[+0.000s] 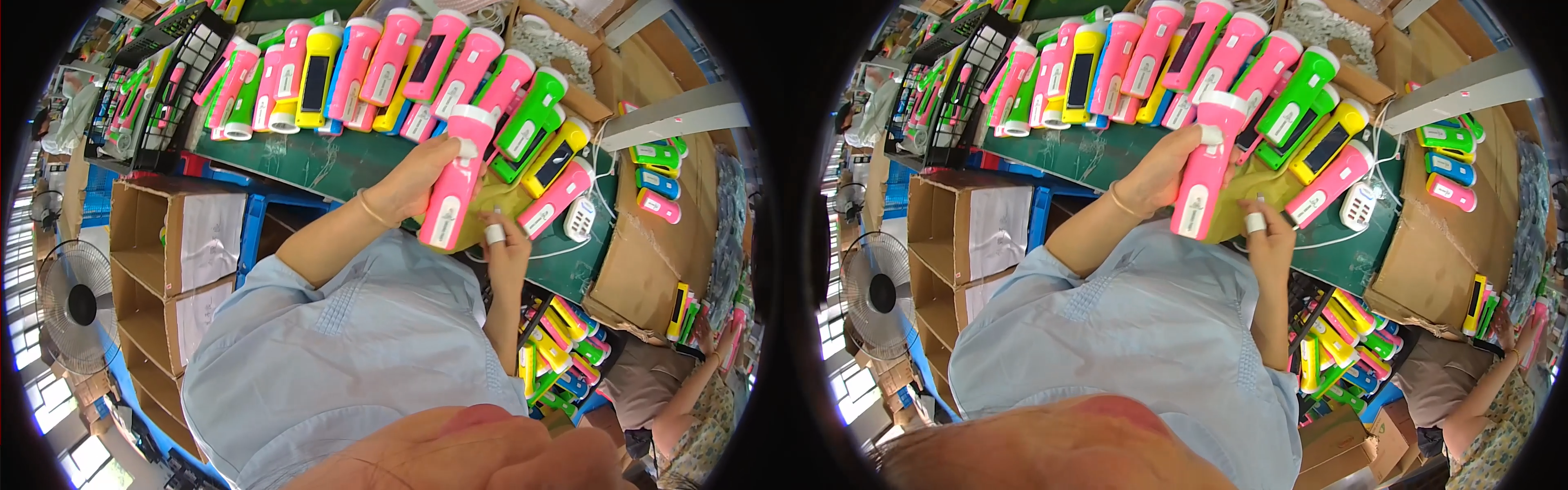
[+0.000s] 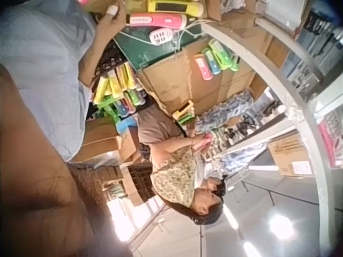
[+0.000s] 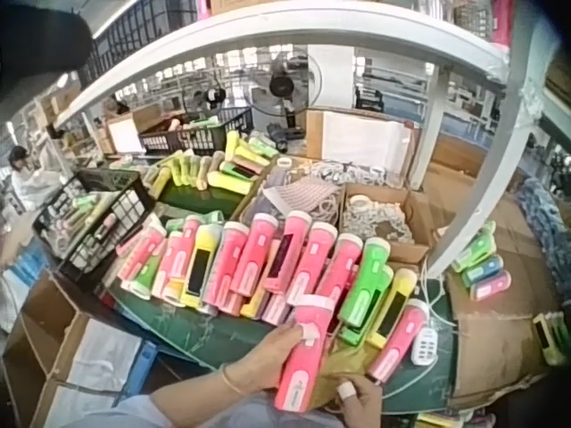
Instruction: Assembling and testing various colorful flashlights on an industrial assembly line.
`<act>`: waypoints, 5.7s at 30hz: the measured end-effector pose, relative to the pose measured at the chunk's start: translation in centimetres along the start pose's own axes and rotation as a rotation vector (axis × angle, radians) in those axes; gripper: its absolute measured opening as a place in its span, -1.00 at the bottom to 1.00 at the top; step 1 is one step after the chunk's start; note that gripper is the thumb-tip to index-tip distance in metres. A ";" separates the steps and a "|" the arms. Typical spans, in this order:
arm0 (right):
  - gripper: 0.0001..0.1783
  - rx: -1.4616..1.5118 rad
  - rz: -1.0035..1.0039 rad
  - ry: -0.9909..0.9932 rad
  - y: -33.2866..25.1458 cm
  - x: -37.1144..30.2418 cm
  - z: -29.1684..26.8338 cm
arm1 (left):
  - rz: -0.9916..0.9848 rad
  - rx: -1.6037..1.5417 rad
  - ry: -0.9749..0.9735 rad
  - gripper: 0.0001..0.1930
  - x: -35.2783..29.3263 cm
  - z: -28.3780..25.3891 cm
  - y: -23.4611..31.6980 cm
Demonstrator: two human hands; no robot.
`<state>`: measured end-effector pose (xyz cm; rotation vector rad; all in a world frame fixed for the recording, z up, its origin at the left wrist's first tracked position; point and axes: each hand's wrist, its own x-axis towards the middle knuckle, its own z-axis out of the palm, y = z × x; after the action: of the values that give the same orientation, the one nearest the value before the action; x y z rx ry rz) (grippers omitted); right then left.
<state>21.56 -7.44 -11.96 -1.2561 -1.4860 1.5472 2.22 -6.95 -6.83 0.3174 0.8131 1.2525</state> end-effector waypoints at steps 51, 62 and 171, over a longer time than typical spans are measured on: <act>-0.71 -0.502 -1.380 -0.461 -8.3 0.3 1.9 | 0.263 -0.416 -0.397 -0.38 1.7 1.4 2.5; -0.54 -0.017 -0.200 -0.095 -6.7 2.6 2.8 | 0.526 0.109 -0.236 -0.32 1.6 2.5 0.8; -0.34 0.742 0.142 -0.020 -5.4 4.6 0.2 | 0.148 0.261 -0.162 -0.49 4.4 1.7 4.2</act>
<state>18.93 -2.42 -7.64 -0.9030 -0.7059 1.9483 0.81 -1.16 -4.63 0.6916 0.8243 1.2401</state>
